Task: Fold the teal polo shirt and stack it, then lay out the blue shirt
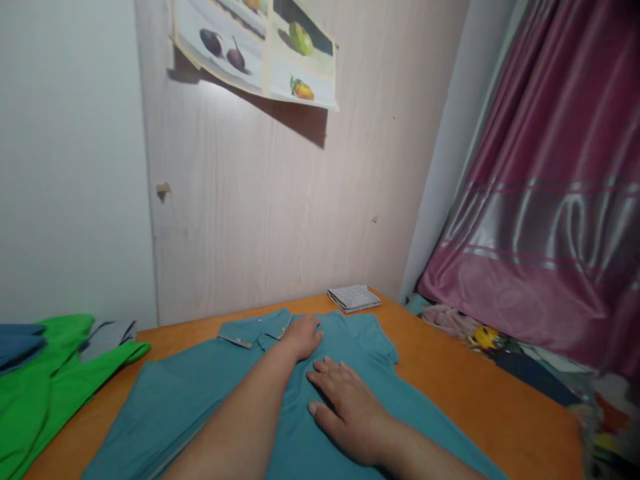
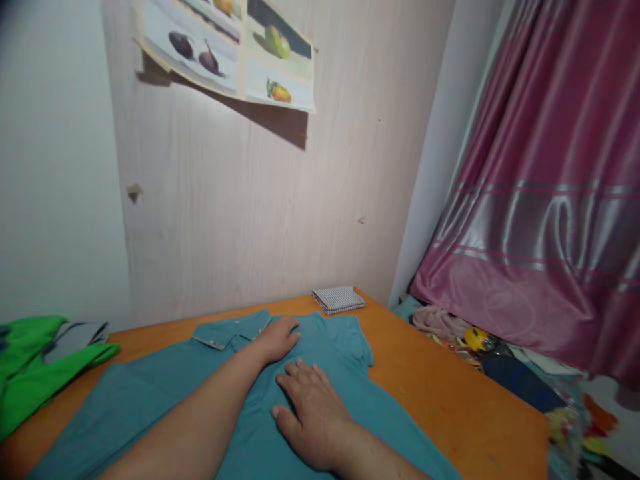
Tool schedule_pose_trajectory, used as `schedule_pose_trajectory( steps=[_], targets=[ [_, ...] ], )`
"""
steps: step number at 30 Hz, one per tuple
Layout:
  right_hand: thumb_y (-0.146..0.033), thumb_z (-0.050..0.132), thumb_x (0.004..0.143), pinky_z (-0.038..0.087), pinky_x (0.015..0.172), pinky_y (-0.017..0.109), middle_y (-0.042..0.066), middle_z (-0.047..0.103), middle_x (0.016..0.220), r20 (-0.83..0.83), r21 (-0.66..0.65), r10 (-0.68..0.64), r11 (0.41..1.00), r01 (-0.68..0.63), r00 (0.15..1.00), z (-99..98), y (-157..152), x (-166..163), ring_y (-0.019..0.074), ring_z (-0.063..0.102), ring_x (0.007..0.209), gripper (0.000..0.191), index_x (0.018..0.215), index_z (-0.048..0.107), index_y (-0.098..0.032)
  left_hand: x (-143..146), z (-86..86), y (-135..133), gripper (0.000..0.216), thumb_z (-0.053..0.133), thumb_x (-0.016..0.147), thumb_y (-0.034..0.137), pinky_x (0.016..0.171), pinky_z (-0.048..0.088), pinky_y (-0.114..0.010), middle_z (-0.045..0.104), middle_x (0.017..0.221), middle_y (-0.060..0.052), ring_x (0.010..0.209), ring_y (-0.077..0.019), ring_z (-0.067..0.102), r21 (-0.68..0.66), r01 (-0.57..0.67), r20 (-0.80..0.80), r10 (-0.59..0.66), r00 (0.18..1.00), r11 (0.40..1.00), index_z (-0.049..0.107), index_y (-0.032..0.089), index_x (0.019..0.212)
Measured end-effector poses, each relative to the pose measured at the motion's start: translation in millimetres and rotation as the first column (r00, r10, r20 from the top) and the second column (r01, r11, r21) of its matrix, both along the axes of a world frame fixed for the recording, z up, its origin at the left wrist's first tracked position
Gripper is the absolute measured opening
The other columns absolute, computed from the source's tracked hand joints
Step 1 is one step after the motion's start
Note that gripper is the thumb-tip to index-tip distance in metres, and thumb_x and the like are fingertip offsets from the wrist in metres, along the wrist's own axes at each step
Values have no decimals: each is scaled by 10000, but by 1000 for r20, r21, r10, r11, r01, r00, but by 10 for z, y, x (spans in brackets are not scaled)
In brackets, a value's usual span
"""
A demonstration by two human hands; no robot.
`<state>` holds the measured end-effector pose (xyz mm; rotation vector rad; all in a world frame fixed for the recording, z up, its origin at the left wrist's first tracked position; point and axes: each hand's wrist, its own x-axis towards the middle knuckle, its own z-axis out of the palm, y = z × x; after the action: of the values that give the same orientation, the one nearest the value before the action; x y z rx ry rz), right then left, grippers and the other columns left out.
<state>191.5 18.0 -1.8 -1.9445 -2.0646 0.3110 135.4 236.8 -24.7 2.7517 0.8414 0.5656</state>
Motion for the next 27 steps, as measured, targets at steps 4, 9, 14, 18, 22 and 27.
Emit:
schedule_pose_trajectory(
  steps=[4,9,14,18,22,27],
  targets=[
    [-484,442,976,146,1226,496,79,326,1614,36,-2,-23,1000,23,999,26,-17,-24,254,225,1507,595,1527,389,-264,-9,-15,16,389,526,912,412,1029,447,-379,667,1273,-134,1183,-287,608,15,22,4,-22,1000,1000,669,180,1189],
    [-498,434,980,159,1226,480,73,323,1615,56,-6,-36,999,37,998,66,-22,-58,255,243,1501,597,1528,386,-266,7,24,-35,390,507,919,418,1050,408,-460,653,1264,-190,1201,-341,581,22,27,-9,-27,1000,999,684,150,1139],
    [-565,411,978,172,1223,471,88,272,1632,69,-21,-129,991,131,989,67,-122,98,260,215,1510,644,1536,375,-244,58,78,-126,406,475,937,439,1060,387,-489,643,1288,-190,1235,-347,559,12,50,-18,-50,999,999,669,164,1164],
    [-609,346,987,165,1223,490,99,298,1622,101,-22,-275,960,279,956,-6,-368,438,255,232,1505,664,1534,379,-235,99,58,-211,443,496,929,485,1112,332,-509,583,1400,-173,1347,-351,475,-11,78,-31,-78,996,997,661,197,1223],
    [-613,357,979,168,1222,490,100,340,1604,107,18,-382,924,382,918,-99,-648,806,253,253,1498,667,1517,412,-224,115,13,-245,507,492,930,517,1152,262,-558,482,1505,-166,1425,-361,381,-44,77,-55,-79,995,996,622,212,1314],
    [-514,484,934,371,1117,423,118,607,1395,-46,122,-459,879,461,887,-117,-709,1190,267,541,1302,521,1301,655,-187,109,5,-247,538,458,948,519,1164,243,-566,453,1527,-165,1443,-355,353,-50,75,-68,-78,995,996,583,201,1363]
  ],
)
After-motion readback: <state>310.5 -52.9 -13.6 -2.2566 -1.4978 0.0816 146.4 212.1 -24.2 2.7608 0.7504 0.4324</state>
